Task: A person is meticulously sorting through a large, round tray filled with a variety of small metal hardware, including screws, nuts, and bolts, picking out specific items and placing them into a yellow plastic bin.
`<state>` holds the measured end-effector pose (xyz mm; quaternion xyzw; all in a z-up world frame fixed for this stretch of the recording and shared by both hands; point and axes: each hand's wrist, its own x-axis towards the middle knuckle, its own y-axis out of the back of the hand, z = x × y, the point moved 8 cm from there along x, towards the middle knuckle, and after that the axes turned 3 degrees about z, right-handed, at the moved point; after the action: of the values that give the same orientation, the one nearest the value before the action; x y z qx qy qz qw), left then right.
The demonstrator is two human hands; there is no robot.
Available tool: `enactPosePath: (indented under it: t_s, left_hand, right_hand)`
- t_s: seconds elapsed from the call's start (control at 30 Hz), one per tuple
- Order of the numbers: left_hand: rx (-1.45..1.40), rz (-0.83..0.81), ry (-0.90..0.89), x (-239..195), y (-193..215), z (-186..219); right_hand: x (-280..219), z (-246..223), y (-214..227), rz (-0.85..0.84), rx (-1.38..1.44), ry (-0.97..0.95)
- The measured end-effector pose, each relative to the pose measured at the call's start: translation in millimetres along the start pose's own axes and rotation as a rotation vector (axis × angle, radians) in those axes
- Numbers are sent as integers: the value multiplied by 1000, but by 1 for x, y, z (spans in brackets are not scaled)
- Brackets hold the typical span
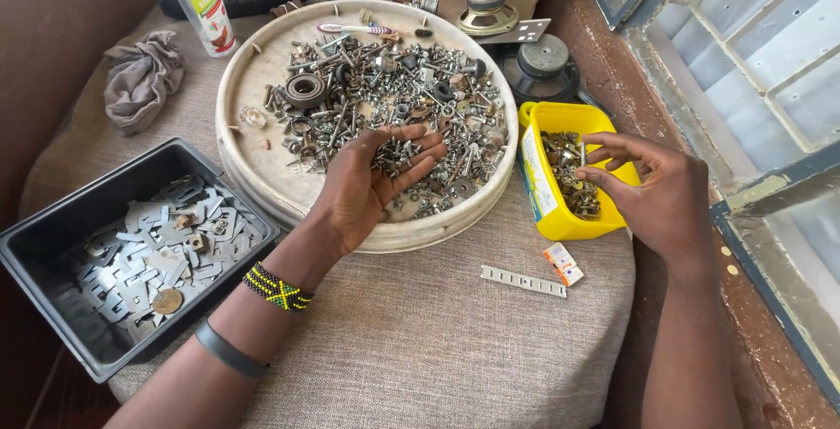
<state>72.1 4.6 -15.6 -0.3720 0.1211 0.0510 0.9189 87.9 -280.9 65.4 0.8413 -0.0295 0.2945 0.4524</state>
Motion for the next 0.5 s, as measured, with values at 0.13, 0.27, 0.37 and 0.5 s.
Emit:
enactPosePath:
  t_s: [0.13, 0.27, 0.37, 0.5]
  left_hand:
    - [-25, -7, -23, -2, -2, 4]
    - [-43, 3, -2, 1, -1, 0]
    - [-57, -18, -43, 9, 5, -3]
    - [-35, -28, -13, 6, 4, -3]
  right_hand:
    - [3, 1, 0, -24, -31, -1]
    - [7, -21, 4, -23, -86, 43]
    - [13, -59, -3, -13, -18, 118]
    - [19, -127, -26, -13, 93, 488]
